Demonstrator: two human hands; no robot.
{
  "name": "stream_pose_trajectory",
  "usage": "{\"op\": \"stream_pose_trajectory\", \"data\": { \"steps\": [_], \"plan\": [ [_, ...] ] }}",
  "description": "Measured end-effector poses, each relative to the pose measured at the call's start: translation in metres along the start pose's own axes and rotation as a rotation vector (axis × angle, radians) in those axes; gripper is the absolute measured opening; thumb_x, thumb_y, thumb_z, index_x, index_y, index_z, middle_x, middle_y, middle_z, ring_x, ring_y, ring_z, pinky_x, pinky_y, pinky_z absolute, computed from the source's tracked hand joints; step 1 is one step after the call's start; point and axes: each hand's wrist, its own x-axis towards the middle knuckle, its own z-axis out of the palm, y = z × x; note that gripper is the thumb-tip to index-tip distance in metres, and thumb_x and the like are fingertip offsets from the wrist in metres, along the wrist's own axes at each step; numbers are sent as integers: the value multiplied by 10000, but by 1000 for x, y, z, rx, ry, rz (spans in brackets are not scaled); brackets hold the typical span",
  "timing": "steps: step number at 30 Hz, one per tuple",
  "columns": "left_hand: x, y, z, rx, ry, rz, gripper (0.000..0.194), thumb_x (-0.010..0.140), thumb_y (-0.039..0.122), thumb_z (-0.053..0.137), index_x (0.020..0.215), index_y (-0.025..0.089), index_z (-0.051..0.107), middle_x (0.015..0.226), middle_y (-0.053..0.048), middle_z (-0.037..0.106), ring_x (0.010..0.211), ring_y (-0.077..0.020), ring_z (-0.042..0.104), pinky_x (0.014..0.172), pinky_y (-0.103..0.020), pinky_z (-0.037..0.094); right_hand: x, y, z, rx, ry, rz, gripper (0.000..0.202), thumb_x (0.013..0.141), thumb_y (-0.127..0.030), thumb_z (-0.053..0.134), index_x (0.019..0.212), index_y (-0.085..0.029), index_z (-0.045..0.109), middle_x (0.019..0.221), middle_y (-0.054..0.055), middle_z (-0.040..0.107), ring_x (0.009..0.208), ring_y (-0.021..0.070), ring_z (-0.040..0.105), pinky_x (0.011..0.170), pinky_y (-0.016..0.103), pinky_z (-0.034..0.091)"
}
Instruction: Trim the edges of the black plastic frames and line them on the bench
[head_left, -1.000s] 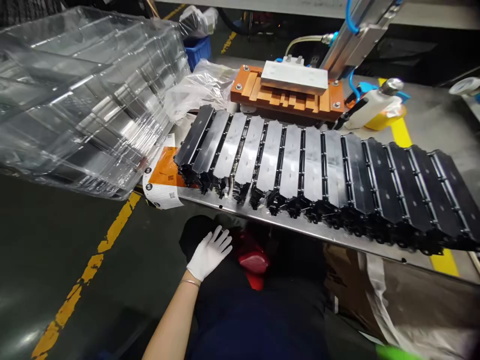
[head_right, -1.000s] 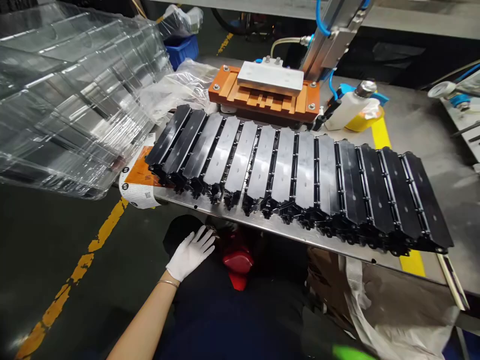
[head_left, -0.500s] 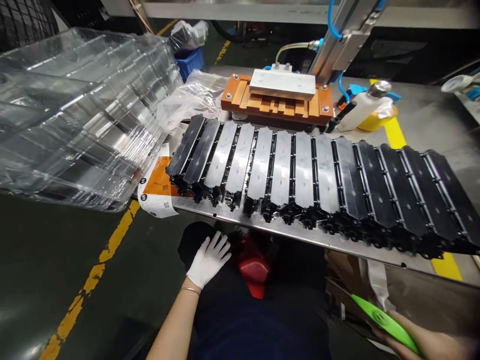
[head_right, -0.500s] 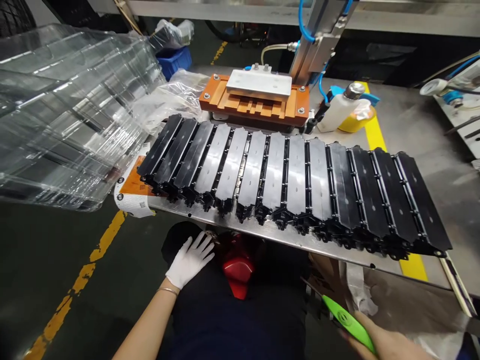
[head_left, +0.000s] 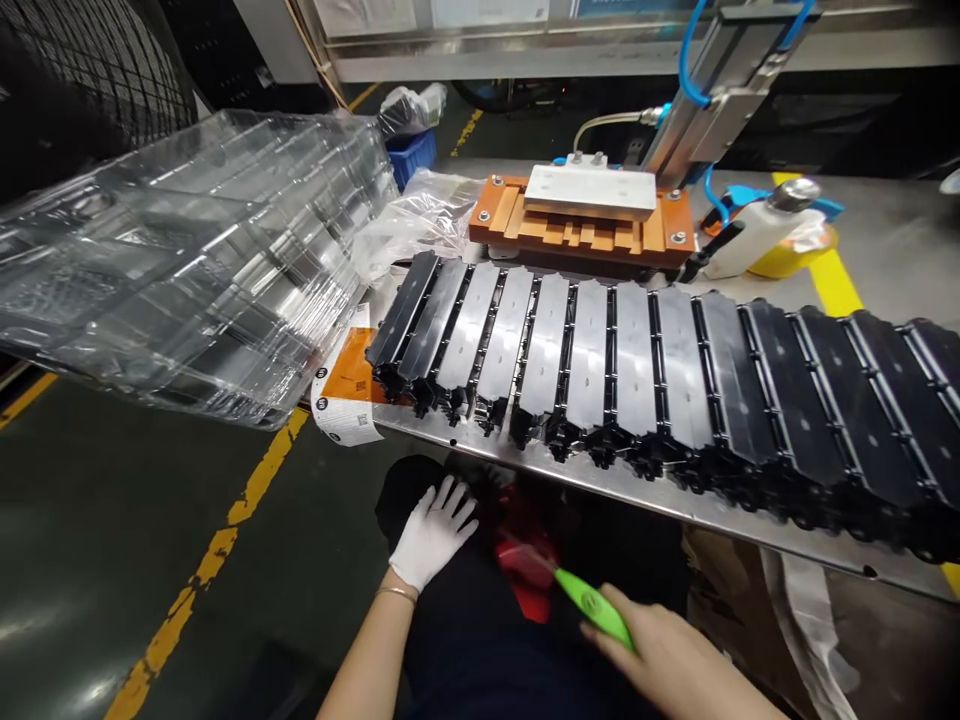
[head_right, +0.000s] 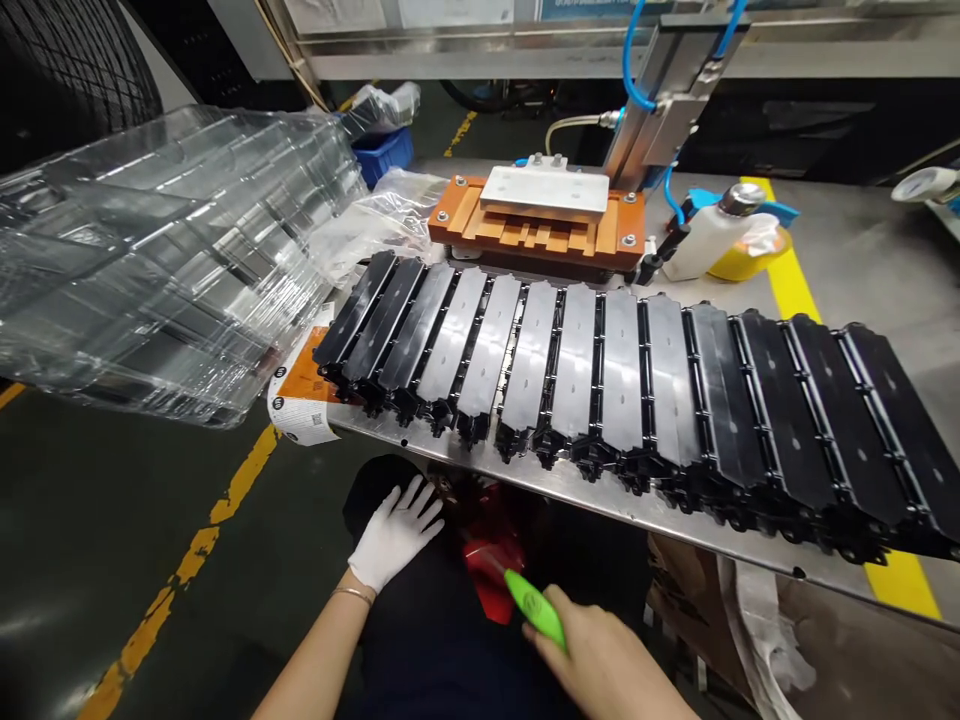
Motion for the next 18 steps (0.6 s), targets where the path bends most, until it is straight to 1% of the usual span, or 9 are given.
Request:
{"op": "stream_pose_trajectory", "data": {
  "steps": [1, 4, 5, 8, 9, 12, 13, 16, 18],
  "plan": [
    [0, 0, -1, 1, -1, 1, 498, 977, 449, 385, 1461, 332, 385, 1520, -51, 444, 1407, -256, 376, 1171, -473, 190, 2, -3, 0, 6, -5, 7, 349, 917, -403, 480, 1140, -233, 687, 1050, 137, 764, 925, 336, 714, 818, 386, 503],
    [0, 1, -2, 2, -22, -12, 470, 987, 437, 354, 1433, 312, 433, 1497, -63, 473, 1403, -255, 384, 1173, -477, 179, 6, -8, 1, 57, -160, -74, 328, 874, -446, 551, 1078, -241, 706, 987, 107, 772, 872, 305, 723, 778, 342, 512],
    [-1, 1, -1, 0, -31, -11, 461, 987, 434, 355, 1421, 310, 451, 1496, -65, 474, 1405, -258, 381, 1172, -479, 183, 7, -8, 1, 53, -162, -77, 336, 876, -446, 546, 1082, -233, 704, 977, 110, 772, 875, 306, 723, 777, 339, 512],
    [-3, 1, 0, -7, -42, 6, 443, 985, 443, 366, 1402, 337, 469, 1501, -44, 469, 1418, -247, 359, 1170, -474, 192, 11, -8, 4, 24, -27, -5, 368, 928, -388, 451, 1157, -206, 674, 1019, 136, 766, 922, 310, 718, 817, 352, 499],
    [-3, 1, 0, -8, -41, 14, 439, 986, 441, 365, 1406, 356, 458, 1502, -30, 469, 1420, -237, 356, 1171, -467, 192, 12, -8, 5, 35, -43, -13, 374, 930, -389, 444, 1170, -210, 668, 1014, 129, 767, 903, 302, 721, 803, 343, 501],
    [-4, 1, 1, 4, -35, 17, 480, 988, 440, 357, 1458, 345, 384, 1508, -44, 460, 1424, -241, 348, 1169, -474, 188, 15, -12, 7, 46, -206, -108, 389, 889, -445, 516, 1160, -216, 675, 995, 112, 769, 888, 306, 720, 785, 335, 507],
    [-3, 0, 1, 11, -30, 20, 498, 988, 437, 358, 1475, 334, 356, 1512, -53, 455, 1426, -240, 345, 1169, -473, 188, 17, -13, 7, 22, -206, -100, 400, 894, -442, 507, 1168, -200, 669, 1009, 127, 765, 920, 321, 713, 807, 353, 505],
    [-1, -3, 1, 40, 13, 34, 522, 986, 427, 386, 1492, 314, 324, 1541, -57, 413, 1439, -226, 314, 1172, -451, 188, 21, -18, 7, -15, -86, -19, 390, 942, -370, 408, 1155, -156, 655, 1039, 171, 752, 958, 327, 704, 836, 385, 493],
    [1, -7, 0, 63, 51, 58, 508, 982, 412, 420, 1476, 316, 348, 1567, -42, 368, 1445, -218, 294, 1179, -440, 176, 24, -20, 6, 29, -122, -65, 359, 937, -379, 426, 1116, -178, 663, 984, 139, 764, 883, 298, 720, 781, 352, 499]
  ]
}}
